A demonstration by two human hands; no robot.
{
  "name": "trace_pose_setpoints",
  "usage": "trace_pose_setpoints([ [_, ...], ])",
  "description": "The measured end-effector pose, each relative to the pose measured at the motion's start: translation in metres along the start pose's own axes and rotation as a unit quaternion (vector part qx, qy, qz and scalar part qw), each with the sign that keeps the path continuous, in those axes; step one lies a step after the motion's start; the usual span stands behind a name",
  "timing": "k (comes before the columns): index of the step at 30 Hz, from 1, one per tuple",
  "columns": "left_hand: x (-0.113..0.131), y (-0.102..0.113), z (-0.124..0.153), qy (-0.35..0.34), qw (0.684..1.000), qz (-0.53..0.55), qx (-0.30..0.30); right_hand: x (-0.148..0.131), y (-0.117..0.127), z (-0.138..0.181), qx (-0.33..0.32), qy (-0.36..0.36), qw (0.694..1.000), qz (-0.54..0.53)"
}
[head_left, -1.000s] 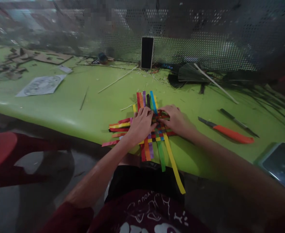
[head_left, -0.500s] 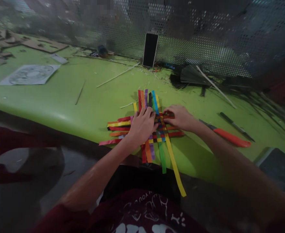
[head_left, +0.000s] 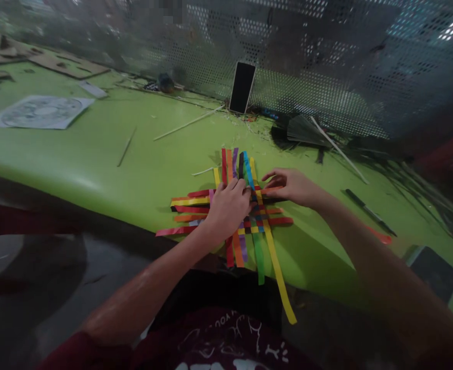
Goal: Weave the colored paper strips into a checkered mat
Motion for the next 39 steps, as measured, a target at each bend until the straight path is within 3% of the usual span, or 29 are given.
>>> trace_pose_setpoints([
  [7,0.003,0.0,0.001,-0.018,1.0,-0.012,-0.011,0.007,0.004,0.008,0.06,0.01,0.997,-0.044],
  [11,0.003,-0.001,0.001,-0.018,1.0,-0.006,-0.005,0.006,-0.006,0.012,0.06,0.064,0.994,-0.068],
  [18,-0.002,0.0,0.002,-0.039,0.999,0.037,-0.006,0.0,-0.018,0.032,0.109,0.156,0.975,0.114],
  [25,-0.008,0.006,0.003,-0.011,0.995,0.095,0.014,-0.006,-0.031,0.036,0.081,0.246,0.941,0.219],
  [30,-0.013,0.008,0.007,0.024,0.993,0.116,0.03,-0.001,-0.033,0.03,0.083,0.241,0.941,0.221],
  [33,-0.008,0.011,0.01,-0.016,0.993,0.1,0.054,0.0,-0.033,0.028,0.078,0.237,0.945,0.211],
  [39,0.002,0.007,0.008,-0.073,0.996,0.036,0.025,0.004,-0.025,0.03,0.086,0.225,0.962,0.128],
])
Point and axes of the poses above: each hand's wrist, its own z-axis away from the middle knuckle, its own y-axis out of the back of the hand, x = y × z, the point moved 8 cm from there along -z, towards the middle knuckle, and after that the axes turned 4 degrees about -y, right-handed, at the moved point
